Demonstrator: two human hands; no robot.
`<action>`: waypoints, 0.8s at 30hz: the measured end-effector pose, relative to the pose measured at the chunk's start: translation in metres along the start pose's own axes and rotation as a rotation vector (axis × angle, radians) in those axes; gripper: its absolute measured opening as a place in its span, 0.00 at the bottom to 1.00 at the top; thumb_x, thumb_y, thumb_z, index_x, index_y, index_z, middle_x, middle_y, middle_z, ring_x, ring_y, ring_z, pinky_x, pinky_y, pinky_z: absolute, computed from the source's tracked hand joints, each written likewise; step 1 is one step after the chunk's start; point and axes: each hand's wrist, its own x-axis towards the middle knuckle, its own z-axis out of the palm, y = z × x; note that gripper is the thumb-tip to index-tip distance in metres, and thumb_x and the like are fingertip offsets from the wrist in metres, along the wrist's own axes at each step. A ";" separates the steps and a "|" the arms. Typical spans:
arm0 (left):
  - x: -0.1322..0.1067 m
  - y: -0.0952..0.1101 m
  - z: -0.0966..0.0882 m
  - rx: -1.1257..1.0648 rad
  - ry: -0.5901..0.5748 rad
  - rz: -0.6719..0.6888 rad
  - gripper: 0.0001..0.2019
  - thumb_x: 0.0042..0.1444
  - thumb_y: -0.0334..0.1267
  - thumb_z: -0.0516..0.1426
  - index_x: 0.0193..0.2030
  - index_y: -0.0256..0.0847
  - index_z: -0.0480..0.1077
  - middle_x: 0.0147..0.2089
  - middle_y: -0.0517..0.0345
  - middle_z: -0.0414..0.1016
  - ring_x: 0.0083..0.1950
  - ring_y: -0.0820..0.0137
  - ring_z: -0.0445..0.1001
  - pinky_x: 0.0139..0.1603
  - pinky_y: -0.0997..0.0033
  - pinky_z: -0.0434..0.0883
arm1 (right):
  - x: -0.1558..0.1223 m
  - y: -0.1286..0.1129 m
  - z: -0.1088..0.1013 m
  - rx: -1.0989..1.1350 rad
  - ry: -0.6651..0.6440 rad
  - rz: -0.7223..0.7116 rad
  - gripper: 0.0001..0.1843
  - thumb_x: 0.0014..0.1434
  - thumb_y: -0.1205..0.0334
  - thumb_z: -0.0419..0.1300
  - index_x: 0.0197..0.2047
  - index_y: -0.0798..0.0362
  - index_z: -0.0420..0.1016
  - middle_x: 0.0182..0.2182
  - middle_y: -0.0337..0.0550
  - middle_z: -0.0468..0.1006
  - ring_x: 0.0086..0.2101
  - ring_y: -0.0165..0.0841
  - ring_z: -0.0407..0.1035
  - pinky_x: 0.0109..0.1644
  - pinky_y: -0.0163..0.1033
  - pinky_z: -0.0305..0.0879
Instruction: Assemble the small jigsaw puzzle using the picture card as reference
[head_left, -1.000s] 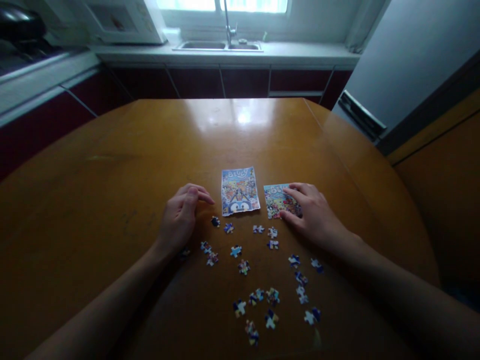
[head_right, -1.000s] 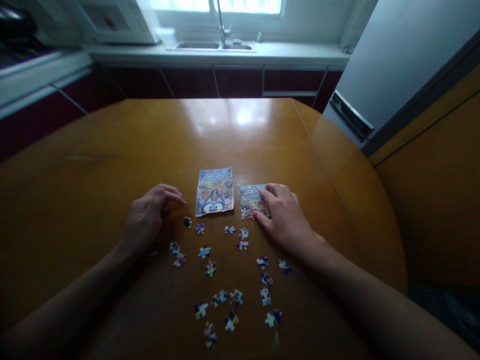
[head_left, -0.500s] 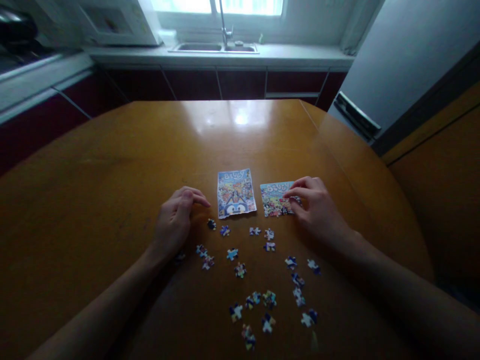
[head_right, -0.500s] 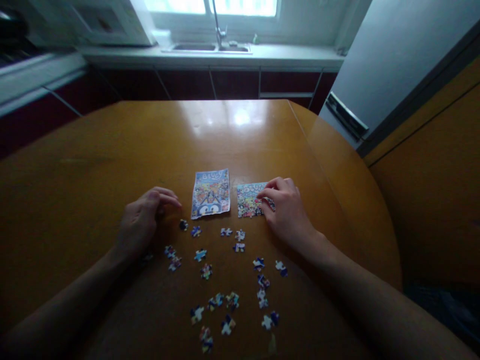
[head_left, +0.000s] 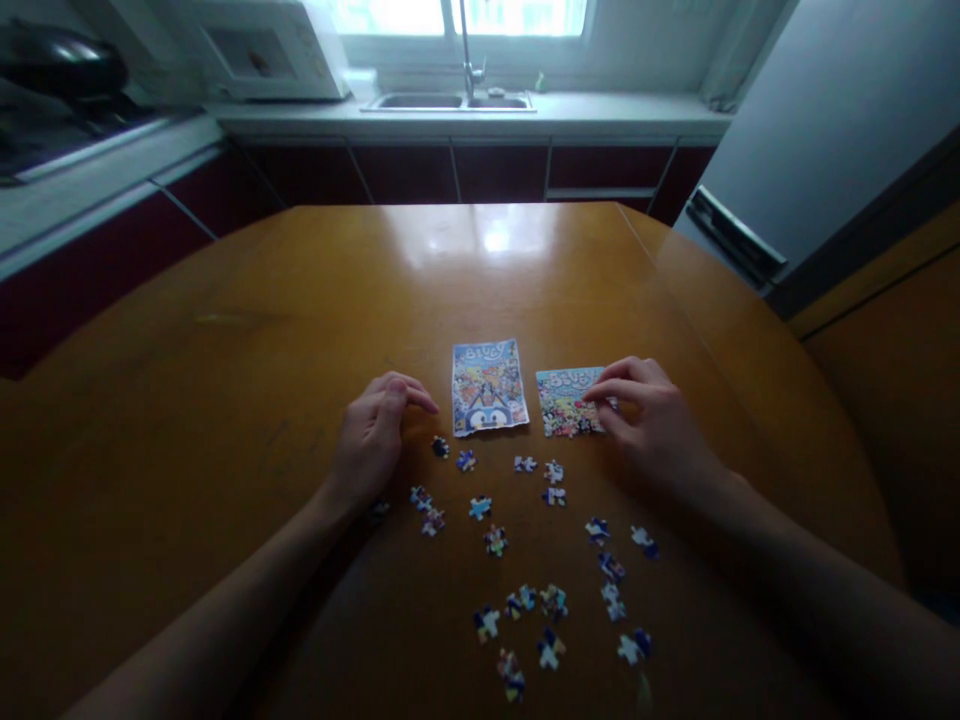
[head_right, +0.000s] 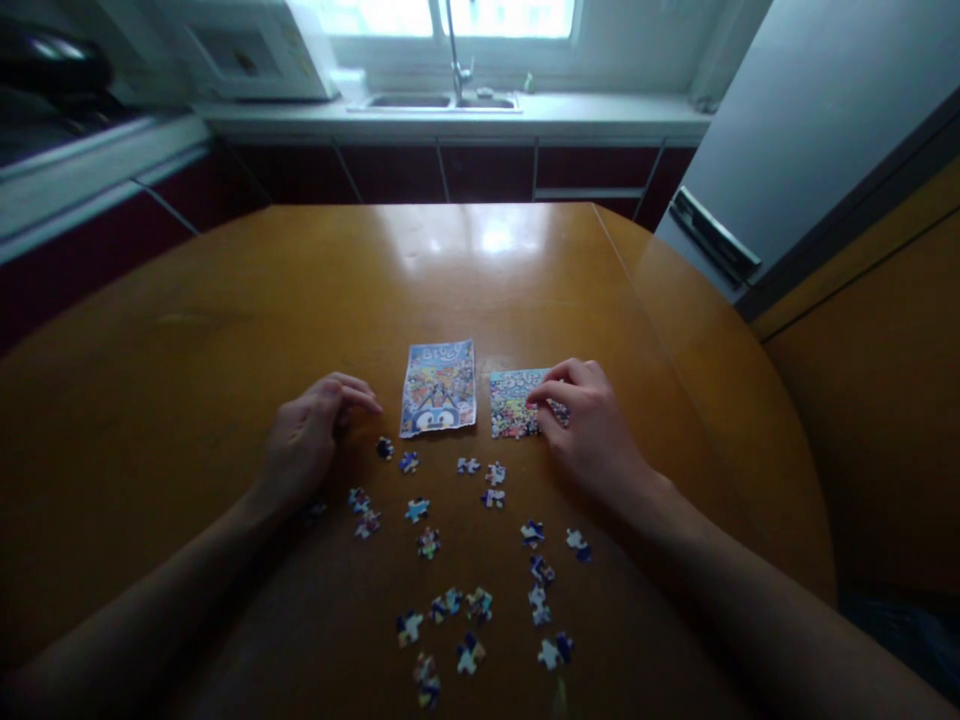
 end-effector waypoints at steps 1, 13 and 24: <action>0.000 0.000 0.000 0.000 0.001 -0.001 0.26 0.70 0.49 0.44 0.28 0.42 0.76 0.39 0.53 0.75 0.44 0.63 0.72 0.48 0.61 0.69 | 0.001 0.000 -0.002 0.009 0.031 0.015 0.08 0.58 0.69 0.61 0.35 0.48 0.81 0.38 0.47 0.75 0.43 0.42 0.68 0.48 0.51 0.67; 0.000 0.003 -0.001 0.019 -0.010 0.002 0.26 0.69 0.49 0.44 0.28 0.42 0.76 0.39 0.52 0.75 0.43 0.63 0.72 0.49 0.60 0.69 | 0.007 -0.003 -0.023 -0.006 0.259 0.048 0.07 0.60 0.67 0.60 0.34 0.49 0.79 0.36 0.46 0.78 0.40 0.40 0.72 0.46 0.49 0.68; 0.000 0.001 0.000 0.024 0.001 -0.002 0.26 0.69 0.49 0.44 0.28 0.43 0.76 0.39 0.52 0.76 0.43 0.63 0.73 0.49 0.61 0.70 | 0.002 -0.008 -0.018 0.102 0.032 -0.014 0.06 0.60 0.67 0.62 0.39 0.50 0.80 0.36 0.45 0.78 0.40 0.38 0.72 0.44 0.46 0.69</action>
